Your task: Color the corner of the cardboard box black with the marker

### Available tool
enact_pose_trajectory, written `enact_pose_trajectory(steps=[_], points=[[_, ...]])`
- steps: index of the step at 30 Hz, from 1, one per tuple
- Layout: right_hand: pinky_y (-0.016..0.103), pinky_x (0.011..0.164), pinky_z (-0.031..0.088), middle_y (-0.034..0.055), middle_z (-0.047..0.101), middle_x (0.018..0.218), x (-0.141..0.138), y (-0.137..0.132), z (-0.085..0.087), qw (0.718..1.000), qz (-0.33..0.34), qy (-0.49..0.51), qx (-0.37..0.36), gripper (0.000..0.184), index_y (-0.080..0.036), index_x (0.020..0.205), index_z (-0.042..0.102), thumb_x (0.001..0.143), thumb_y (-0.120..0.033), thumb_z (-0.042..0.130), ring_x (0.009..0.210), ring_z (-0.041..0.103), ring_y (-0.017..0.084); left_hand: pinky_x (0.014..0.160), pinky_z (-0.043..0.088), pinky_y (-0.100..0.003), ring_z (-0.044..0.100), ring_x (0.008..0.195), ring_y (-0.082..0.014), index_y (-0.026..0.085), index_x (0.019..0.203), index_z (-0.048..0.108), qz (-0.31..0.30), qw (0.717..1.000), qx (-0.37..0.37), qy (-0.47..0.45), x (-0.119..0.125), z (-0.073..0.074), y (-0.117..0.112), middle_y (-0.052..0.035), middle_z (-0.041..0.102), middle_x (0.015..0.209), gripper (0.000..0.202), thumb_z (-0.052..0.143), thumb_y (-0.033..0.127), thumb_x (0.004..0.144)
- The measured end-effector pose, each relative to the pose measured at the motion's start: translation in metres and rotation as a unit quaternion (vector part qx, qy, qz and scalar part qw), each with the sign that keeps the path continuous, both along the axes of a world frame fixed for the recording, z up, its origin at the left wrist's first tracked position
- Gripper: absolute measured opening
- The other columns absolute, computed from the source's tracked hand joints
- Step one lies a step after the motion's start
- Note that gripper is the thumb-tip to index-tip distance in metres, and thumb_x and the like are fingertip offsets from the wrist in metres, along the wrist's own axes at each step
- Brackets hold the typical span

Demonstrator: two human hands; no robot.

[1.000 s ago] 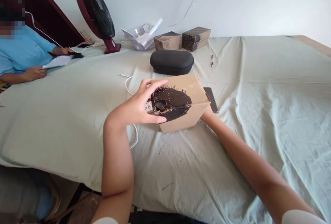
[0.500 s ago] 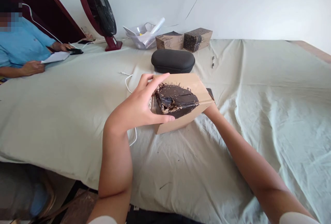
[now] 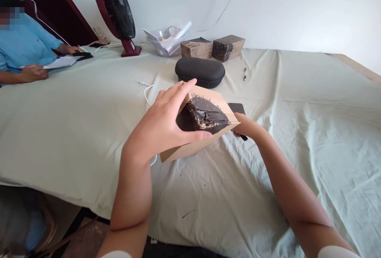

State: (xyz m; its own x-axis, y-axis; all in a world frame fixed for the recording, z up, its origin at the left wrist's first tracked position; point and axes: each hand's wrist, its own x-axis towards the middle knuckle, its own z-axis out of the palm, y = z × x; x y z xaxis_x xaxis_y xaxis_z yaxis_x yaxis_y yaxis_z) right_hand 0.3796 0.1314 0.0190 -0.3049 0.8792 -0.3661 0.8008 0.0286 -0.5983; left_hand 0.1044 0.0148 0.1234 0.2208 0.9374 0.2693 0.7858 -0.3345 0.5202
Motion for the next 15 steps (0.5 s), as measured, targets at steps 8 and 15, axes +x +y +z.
enact_pose_trajectory(steps=[8, 15], points=[[0.027, 0.043, 0.041, 0.0014, 0.073, 0.074, 0.031, 0.01, 0.023, 0.899, -0.102, 0.424, -0.033, 0.022, -0.021, 0.096, 0.065, 0.078, -0.032, 0.065, 0.042, 0.056, 0.014, 0.13, 0.027, -0.073, 0.024, 0.163, -0.0509, 0.044, 0.175, 0.014, -0.031, 0.999, -0.007, 0.013, 0.0, -0.011, 0.007, -0.0083, 0.03, 0.179, 0.124, 0.089, 0.062, 0.078], [0.029, 0.043, 0.036, -0.0053, 0.071, 0.073, 0.03, -0.026, 0.059, 0.811, -0.059, 0.548, 0.195, 0.023, -0.033, 0.105, 0.065, 0.092, -0.047, 0.077, 0.04, 0.044, 0.013, 0.122, 0.04, -0.069, 0.039, 0.152, -0.0452, 0.049, 0.174, 0.0, -0.065, 0.996, -0.069, -0.002, 0.006, -0.025, 0.017, -0.0107, 0.039, 0.166, 0.134, 0.09, 0.056, 0.076]])
